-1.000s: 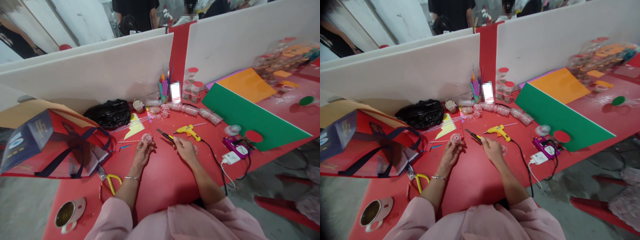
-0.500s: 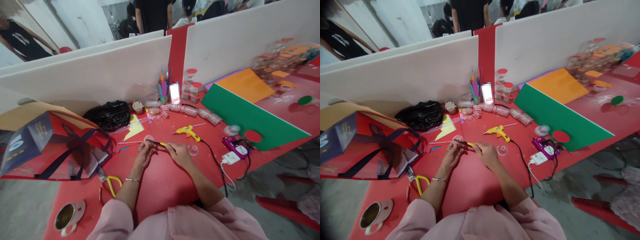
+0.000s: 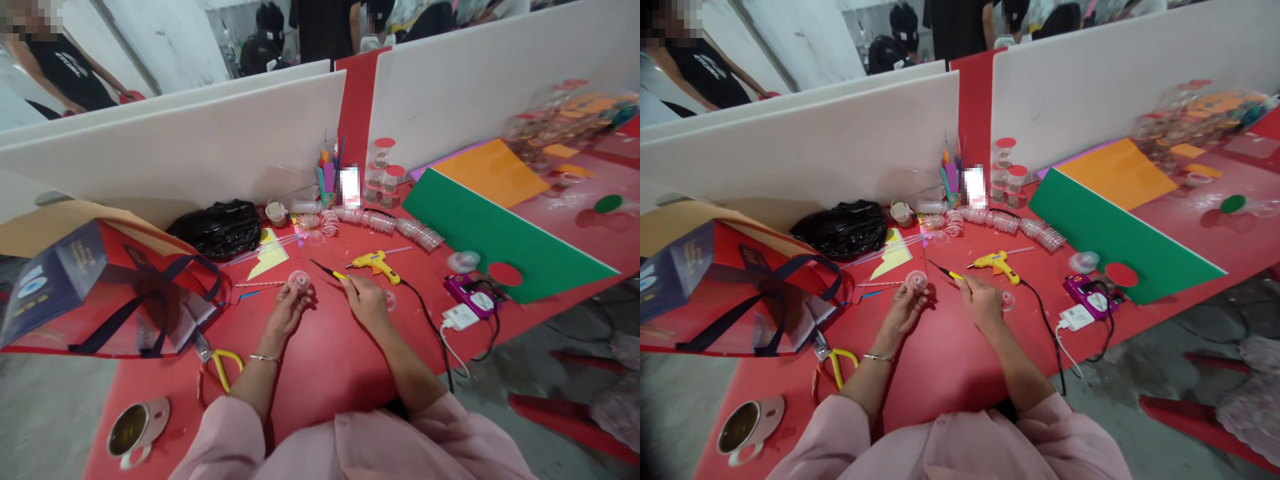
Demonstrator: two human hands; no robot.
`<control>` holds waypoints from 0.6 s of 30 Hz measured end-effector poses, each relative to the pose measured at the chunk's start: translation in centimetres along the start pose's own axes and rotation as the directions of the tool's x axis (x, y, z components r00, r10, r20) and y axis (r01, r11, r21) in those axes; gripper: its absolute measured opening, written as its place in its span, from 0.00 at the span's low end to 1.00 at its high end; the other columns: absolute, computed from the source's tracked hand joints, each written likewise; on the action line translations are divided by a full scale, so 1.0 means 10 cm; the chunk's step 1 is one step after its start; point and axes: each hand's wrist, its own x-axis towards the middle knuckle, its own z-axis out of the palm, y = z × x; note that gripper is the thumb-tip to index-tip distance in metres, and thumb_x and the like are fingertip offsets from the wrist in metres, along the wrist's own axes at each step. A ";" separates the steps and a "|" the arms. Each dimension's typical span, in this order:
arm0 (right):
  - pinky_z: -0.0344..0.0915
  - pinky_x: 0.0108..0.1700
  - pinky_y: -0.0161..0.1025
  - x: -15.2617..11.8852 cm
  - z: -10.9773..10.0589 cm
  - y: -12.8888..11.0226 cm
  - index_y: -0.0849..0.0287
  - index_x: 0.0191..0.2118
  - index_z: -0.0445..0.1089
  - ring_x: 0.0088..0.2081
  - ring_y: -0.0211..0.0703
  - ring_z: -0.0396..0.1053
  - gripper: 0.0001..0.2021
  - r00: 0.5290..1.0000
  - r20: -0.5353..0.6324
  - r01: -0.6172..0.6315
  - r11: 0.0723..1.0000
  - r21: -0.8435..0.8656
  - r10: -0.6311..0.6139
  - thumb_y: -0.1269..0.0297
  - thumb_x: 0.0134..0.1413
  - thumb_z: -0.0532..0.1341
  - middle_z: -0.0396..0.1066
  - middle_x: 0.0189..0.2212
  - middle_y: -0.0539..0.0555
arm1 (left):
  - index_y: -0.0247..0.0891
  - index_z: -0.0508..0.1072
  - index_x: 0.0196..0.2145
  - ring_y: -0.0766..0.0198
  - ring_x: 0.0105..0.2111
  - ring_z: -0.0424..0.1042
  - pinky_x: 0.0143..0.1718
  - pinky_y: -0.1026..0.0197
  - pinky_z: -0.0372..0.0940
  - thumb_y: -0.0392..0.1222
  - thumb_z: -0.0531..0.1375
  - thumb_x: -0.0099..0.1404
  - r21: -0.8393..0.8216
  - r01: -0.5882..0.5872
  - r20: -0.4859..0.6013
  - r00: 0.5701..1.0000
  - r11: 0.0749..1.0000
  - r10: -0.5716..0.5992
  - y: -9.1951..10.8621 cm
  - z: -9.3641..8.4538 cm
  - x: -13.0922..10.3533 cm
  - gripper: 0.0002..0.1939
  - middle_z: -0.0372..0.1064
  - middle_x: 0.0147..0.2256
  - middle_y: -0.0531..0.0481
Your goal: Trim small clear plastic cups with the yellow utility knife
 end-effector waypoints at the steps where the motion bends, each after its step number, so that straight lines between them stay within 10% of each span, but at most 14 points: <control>1: 0.70 0.54 0.43 0.00 -0.01 0.00 0.55 0.50 0.78 0.48 0.48 0.79 0.19 1.000 0.011 0.016 0.999 0.029 -0.016 0.53 0.74 0.52 0.81 0.47 0.57 | 0.36 0.75 0.40 0.61 0.35 0.78 0.34 0.62 0.74 0.48 0.73 0.61 -0.002 -0.002 -0.007 1.000 1.000 0.002 0.00 0.00 0.00 0.17 0.78 0.37 0.44; 5: 0.70 0.52 0.40 -0.02 0.01 -0.04 0.52 0.50 0.78 0.48 0.46 0.79 0.17 0.981 0.146 0.116 0.990 0.080 -0.126 0.54 0.74 0.53 0.81 0.47 0.54 | 0.36 0.74 0.36 0.60 0.36 0.78 0.35 0.62 0.73 0.49 0.73 0.61 0.003 -0.018 -0.022 1.000 1.000 0.018 -0.01 -0.01 0.01 0.16 0.77 0.36 0.44; 18: 0.68 0.47 0.39 -0.04 0.07 -0.02 0.53 0.49 0.79 0.45 0.46 0.79 0.20 0.999 0.040 0.039 0.995 -0.092 -0.035 0.52 0.74 0.51 0.82 0.45 0.56 | 0.37 0.76 0.40 0.63 0.34 0.77 0.35 0.62 0.72 0.50 0.72 0.61 0.036 -0.002 -0.044 0.999 0.999 0.004 -0.01 -0.04 0.02 0.17 0.77 0.36 0.46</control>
